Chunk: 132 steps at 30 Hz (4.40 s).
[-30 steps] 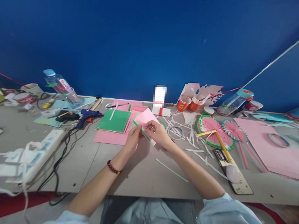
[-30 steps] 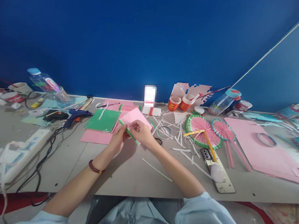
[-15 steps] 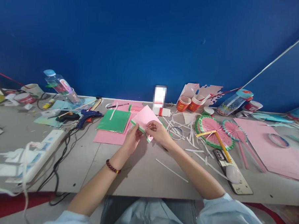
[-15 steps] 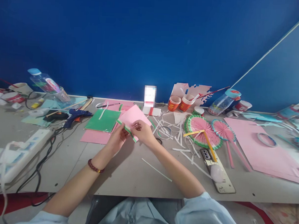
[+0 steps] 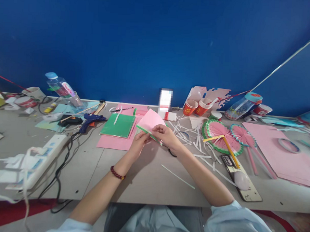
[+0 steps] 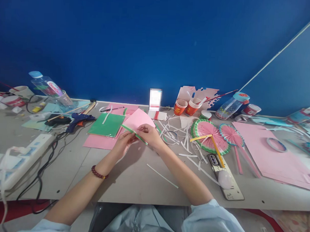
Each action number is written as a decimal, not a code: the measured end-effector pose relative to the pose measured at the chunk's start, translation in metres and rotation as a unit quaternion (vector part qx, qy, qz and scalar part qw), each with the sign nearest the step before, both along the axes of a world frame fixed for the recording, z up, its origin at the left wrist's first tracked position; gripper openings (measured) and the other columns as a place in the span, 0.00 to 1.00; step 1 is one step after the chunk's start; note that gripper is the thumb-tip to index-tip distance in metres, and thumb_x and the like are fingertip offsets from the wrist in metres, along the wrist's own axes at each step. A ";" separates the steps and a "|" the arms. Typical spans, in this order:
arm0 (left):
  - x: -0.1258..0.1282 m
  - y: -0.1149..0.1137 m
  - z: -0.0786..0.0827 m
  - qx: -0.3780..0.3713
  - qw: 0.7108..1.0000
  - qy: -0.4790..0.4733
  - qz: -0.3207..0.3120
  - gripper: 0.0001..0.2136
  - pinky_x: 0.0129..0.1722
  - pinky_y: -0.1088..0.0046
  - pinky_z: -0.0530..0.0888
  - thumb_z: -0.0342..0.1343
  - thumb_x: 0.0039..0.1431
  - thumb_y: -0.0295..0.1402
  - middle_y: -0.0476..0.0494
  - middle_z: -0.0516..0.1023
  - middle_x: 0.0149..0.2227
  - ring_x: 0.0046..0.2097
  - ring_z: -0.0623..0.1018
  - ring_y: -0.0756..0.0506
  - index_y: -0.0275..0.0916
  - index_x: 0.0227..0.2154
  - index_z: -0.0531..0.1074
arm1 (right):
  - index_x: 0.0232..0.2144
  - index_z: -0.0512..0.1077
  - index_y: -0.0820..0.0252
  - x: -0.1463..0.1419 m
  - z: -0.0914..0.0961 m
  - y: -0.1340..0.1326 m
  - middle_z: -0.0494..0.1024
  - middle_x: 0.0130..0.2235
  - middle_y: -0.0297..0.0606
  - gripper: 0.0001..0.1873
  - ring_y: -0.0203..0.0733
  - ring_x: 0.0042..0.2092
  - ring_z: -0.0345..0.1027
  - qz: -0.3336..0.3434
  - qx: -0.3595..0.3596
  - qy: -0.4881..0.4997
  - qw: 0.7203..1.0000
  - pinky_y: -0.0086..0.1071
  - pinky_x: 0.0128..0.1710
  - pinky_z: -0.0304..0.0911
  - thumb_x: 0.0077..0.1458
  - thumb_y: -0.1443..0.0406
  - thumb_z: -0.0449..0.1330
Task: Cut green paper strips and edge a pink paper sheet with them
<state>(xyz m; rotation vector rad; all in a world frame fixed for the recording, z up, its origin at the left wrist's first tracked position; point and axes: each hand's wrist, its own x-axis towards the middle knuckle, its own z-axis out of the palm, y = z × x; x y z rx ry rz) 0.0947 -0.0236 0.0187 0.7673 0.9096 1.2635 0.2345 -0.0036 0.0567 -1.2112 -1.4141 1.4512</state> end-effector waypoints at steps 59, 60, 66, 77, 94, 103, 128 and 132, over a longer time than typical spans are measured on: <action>-0.009 0.013 0.010 -0.077 0.987 -0.126 0.064 0.06 0.44 0.66 0.75 0.50 0.62 0.31 0.42 0.81 0.29 0.32 0.81 0.47 0.34 0.34 0.69 | 0.30 0.69 0.59 0.017 0.010 0.009 0.71 0.23 0.30 0.10 0.34 0.25 0.66 0.015 0.029 -0.059 0.998 0.25 0.20 0.58 0.43 0.62 0.64; -0.009 0.013 0.010 -0.082 0.986 -0.127 0.065 0.06 0.44 0.66 0.75 0.50 0.62 0.30 0.42 0.81 0.29 0.32 0.81 0.47 0.34 0.34 0.70 | 0.30 0.69 0.59 0.019 0.010 0.009 0.72 0.23 0.30 0.11 0.34 0.25 0.66 0.017 0.029 -0.066 0.997 0.25 0.20 0.57 0.43 0.62 0.64; -0.010 0.014 0.012 -0.083 0.985 -0.134 0.065 0.07 0.47 0.63 0.75 0.48 0.63 0.29 0.40 0.81 0.31 0.35 0.81 0.46 0.34 0.35 0.70 | 0.31 0.69 0.59 0.023 0.007 0.012 0.73 0.24 0.31 0.12 0.33 0.25 0.65 0.028 0.033 -0.090 0.995 0.24 0.20 0.55 0.43 0.60 0.63; -0.013 0.014 0.015 -0.074 0.984 -0.151 0.060 0.08 0.47 0.65 0.74 0.48 0.63 0.31 0.41 0.81 0.32 0.36 0.81 0.47 0.34 0.38 0.70 | 0.31 0.66 0.59 0.026 0.008 0.015 0.70 0.23 0.29 0.13 0.31 0.23 0.62 0.032 0.020 -0.082 0.996 0.23 0.18 0.54 0.43 0.61 0.63; -0.015 0.012 0.017 -0.086 0.981 -0.174 -0.005 0.11 0.55 0.60 0.68 0.50 0.62 0.37 0.42 0.80 0.28 0.43 0.79 0.43 0.35 0.38 0.72 | 0.30 0.66 0.59 0.032 0.008 0.017 0.72 0.23 0.29 0.13 0.33 0.26 0.64 0.015 0.047 -0.095 0.994 0.27 0.26 0.57 0.41 0.62 0.64; -0.015 0.011 0.019 -0.098 0.980 -0.174 -0.004 0.12 0.55 0.60 0.69 0.47 0.63 0.36 0.42 0.80 0.27 0.42 0.80 0.43 0.34 0.39 0.72 | 0.28 0.65 0.59 0.032 0.009 0.017 0.70 0.23 0.29 0.12 0.33 0.26 0.62 0.023 0.052 -0.084 0.995 0.27 0.26 0.55 0.41 0.61 0.63; -0.016 0.012 0.021 -0.076 0.981 -0.175 0.036 0.11 0.52 0.62 0.71 0.49 0.62 0.36 0.42 0.80 0.31 0.40 0.80 0.45 0.35 0.36 0.72 | 0.28 0.70 0.61 0.044 0.007 0.031 0.75 0.24 0.38 0.21 0.33 0.23 0.64 -0.014 0.001 -0.093 0.996 0.24 0.19 0.56 0.52 0.49 0.55; -0.016 0.012 0.019 -0.069 0.983 -0.169 0.025 0.12 0.53 0.62 0.70 0.51 0.61 0.37 0.42 0.81 0.33 0.42 0.79 0.44 0.35 0.41 0.71 | 0.26 0.72 0.63 0.036 0.004 0.028 0.78 0.26 0.44 0.31 0.35 0.23 0.68 0.047 -0.116 -0.022 0.992 0.24 0.16 0.57 0.51 0.41 0.51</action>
